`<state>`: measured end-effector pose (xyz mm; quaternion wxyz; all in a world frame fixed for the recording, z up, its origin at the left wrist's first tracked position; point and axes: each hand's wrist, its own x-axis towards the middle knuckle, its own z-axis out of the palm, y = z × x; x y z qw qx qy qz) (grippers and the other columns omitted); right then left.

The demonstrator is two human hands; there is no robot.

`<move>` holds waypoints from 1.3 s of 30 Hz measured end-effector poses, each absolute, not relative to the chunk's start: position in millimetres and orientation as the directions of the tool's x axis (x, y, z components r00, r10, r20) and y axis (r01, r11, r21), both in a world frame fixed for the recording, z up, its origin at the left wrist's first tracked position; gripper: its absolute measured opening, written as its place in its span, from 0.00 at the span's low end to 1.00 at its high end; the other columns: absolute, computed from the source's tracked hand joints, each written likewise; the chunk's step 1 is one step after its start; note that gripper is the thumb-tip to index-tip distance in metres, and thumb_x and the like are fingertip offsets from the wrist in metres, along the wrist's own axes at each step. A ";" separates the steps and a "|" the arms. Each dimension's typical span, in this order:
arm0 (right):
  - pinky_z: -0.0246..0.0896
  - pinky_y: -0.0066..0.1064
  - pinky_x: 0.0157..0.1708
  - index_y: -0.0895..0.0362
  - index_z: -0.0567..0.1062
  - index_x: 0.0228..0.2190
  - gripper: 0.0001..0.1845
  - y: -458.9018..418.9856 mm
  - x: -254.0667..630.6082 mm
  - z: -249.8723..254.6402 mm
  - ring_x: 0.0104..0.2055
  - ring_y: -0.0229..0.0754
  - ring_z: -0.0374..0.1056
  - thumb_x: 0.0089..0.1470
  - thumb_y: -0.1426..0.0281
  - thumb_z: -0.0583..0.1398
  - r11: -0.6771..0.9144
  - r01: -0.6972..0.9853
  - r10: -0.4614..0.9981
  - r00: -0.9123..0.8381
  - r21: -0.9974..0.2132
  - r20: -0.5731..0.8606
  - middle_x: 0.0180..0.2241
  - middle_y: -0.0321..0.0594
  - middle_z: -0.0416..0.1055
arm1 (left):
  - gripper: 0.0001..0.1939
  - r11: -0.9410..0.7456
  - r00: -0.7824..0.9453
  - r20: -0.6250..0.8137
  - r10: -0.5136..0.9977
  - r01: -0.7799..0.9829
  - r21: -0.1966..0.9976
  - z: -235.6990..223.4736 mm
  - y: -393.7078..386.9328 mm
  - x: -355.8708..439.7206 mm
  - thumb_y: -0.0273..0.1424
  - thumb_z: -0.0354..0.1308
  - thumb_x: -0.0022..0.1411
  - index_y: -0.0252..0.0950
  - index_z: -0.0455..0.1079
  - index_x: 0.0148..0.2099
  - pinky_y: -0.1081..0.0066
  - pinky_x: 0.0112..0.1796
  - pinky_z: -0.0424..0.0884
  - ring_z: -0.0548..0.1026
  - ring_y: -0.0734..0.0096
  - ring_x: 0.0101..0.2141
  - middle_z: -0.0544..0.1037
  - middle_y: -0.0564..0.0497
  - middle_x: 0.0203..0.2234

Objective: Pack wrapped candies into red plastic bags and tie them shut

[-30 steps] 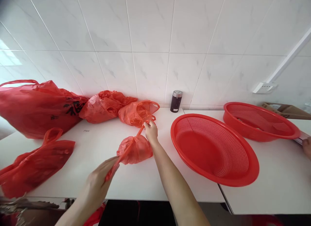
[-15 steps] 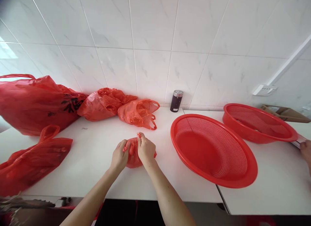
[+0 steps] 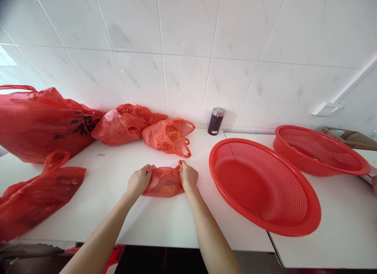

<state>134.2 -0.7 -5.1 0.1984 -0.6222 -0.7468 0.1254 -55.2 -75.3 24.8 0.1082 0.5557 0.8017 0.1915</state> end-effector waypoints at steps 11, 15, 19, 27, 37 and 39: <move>0.52 0.30 0.29 0.52 0.73 0.44 0.18 7.0 128.1 -13.5 0.33 0.42 0.71 0.66 0.65 0.45 0.177 0.891 0.979 -0.115 -0.418 0.169 0.34 0.40 0.77 | 0.19 0.328 -0.381 0.086 0.921 0.873 0.360 13.0 -46.4 -51.1 0.42 0.40 0.68 0.39 0.69 0.42 0.67 0.29 0.59 0.76 0.55 0.34 0.79 0.42 0.37; 0.52 0.30 0.29 0.55 0.69 0.47 0.19 8.0 130.1 -12.5 0.31 0.43 0.71 0.66 0.64 0.43 0.101 0.889 0.987 -0.034 -0.447 0.156 0.29 0.41 0.75 | 0.13 0.325 -0.404 0.111 0.908 0.847 0.420 11.8 -63.8 -50.1 0.36 0.41 0.67 0.41 0.66 0.40 0.68 0.28 0.56 0.74 0.58 0.32 0.78 0.45 0.37; 0.51 0.30 0.27 0.56 0.67 0.47 0.20 13.4 133.7 -10.1 0.29 0.43 0.70 0.67 0.65 0.40 0.014 0.865 0.989 0.062 -0.502 0.133 0.29 0.42 0.75 | 0.10 0.344 -0.462 0.097 0.881 0.768 0.540 13.4 -100.4 -55.2 0.31 0.41 0.65 0.42 0.59 0.31 0.70 0.26 0.54 0.68 0.64 0.25 0.72 0.51 0.25; 0.49 0.29 0.26 0.54 0.68 0.46 0.23 13.9 134.0 -9.6 0.29 0.42 0.68 0.66 0.61 0.39 0.013 0.779 0.985 0.097 -0.627 0.142 0.30 0.40 0.74 | 0.21 0.226 -0.372 -0.107 0.922 0.293 0.929 34.8 -164.1 -52.8 0.47 0.39 0.67 0.40 0.53 0.26 0.74 0.26 0.63 0.64 0.73 0.22 0.62 0.57 0.19; 0.55 0.29 0.31 0.53 0.70 0.43 0.26 11.0 137.0 -10.3 0.33 0.44 0.69 0.64 0.55 0.38 0.114 0.580 0.978 0.078 -0.807 0.194 0.31 0.39 0.74 | 0.15 -0.080 -0.199 0.439 0.876 0.838 0.540 75.5 -113.9 -27.5 0.33 0.50 0.64 0.43 0.65 0.53 0.57 0.56 0.58 0.63 0.60 0.56 0.67 0.47 0.56; 0.56 0.29 0.32 0.53 0.70 0.43 0.28 9.6 138.8 -9.4 0.33 0.43 0.69 0.64 0.54 0.37 0.135 0.539 0.976 0.073 -0.832 0.205 0.31 0.39 0.74 | 0.16 -0.112 -0.018 0.288 0.957 0.897 0.427 71.6 -97.8 -10.2 0.30 0.52 0.62 0.43 0.68 0.52 0.56 0.53 0.60 0.66 0.56 0.54 0.71 0.46 0.53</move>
